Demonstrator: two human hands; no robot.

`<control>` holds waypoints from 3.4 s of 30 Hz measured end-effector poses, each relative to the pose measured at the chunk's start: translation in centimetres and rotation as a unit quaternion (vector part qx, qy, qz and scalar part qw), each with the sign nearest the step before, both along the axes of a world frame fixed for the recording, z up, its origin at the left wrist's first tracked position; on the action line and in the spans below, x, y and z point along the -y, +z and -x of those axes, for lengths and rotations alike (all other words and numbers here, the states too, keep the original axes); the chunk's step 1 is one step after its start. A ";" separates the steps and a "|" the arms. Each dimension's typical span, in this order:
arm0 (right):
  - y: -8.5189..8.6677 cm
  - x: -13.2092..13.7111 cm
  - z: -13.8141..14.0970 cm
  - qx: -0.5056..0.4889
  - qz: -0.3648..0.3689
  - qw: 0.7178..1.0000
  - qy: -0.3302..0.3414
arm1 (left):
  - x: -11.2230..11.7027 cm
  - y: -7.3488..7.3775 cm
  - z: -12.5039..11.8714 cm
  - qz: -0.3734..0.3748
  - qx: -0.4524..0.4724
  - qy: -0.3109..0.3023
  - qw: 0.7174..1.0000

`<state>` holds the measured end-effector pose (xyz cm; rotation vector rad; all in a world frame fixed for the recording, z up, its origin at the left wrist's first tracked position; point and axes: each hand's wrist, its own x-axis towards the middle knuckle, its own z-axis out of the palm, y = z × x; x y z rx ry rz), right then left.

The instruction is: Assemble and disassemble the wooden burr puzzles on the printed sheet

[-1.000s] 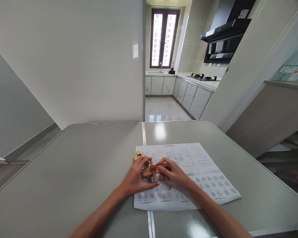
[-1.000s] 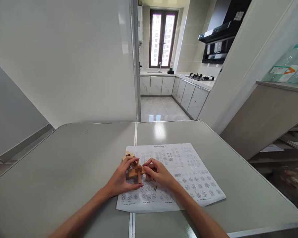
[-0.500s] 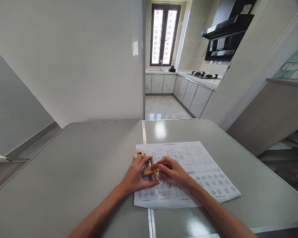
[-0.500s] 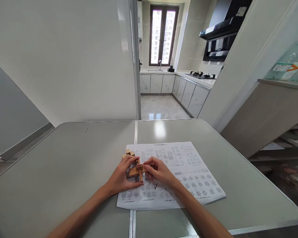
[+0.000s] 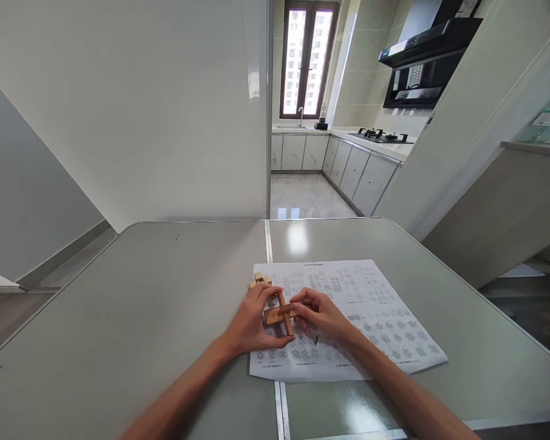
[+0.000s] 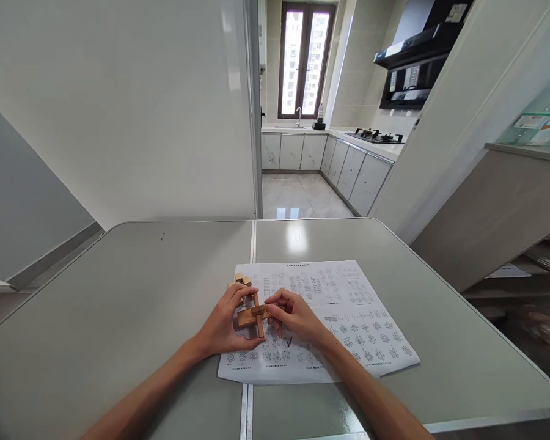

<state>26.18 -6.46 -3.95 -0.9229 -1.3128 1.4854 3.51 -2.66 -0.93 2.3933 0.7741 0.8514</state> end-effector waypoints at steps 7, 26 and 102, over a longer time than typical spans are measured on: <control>0.3 0.3 0.0 0.044 -0.054 0.996 -0.056 | -0.1 0.0 0.2 0.049 0.035 -0.015 0.998; -0.1 1.0 0.8 0.139 -0.198 0.955 -0.170 | -0.4 -0.5 0.2 0.116 0.037 0.020 0.992; 0.4 0.1 -1.0 0.164 -0.202 0.958 -0.119 | -1.3 0.8 0.2 0.167 0.135 0.116 0.970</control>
